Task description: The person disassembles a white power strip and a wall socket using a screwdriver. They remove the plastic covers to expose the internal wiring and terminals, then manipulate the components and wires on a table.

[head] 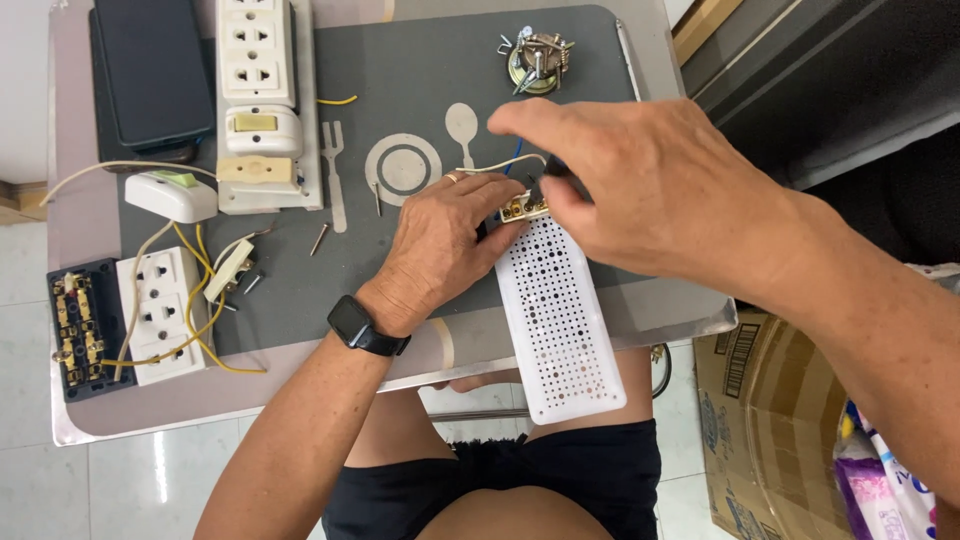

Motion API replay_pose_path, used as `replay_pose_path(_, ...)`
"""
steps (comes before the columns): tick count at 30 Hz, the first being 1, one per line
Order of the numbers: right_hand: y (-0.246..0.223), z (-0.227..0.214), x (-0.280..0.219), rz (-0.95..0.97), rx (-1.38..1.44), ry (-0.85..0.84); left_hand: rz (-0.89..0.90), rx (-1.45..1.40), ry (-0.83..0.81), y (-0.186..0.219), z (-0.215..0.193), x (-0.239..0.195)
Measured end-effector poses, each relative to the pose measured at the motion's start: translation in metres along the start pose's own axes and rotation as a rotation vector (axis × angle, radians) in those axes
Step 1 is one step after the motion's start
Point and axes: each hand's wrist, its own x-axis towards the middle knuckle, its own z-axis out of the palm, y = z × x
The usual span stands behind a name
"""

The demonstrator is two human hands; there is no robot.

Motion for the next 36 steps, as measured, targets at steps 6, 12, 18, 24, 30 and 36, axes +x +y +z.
replay_pose_path(6,0.003,0.014,0.0,0.015,-0.136,0.097,-0.122,-0.015,-0.059,0.004,-0.003,0.0)
replay_pose_path(12,-0.002,0.019,0.006,0.026,0.079,0.097,-0.216,0.074,-0.069,-0.001,0.004,-0.004)
replay_pose_path(18,0.002,0.02,0.009,-0.047,0.183,0.191,-0.196,0.114,-0.094,0.008,-0.003,0.002)
replay_pose_path(24,0.005,0.027,0.007,-0.047,0.08,0.25,-0.164,0.117,-0.044,0.006,0.0,0.0)
replay_pose_path(30,-0.002,0.023,0.008,-0.114,0.115,0.263,-0.12,0.06,-0.037,0.001,-0.002,-0.003)
replay_pose_path(36,-0.008,0.023,0.014,-0.072,0.174,0.299,-0.126,-0.002,-0.071,-0.006,-0.012,-0.003)
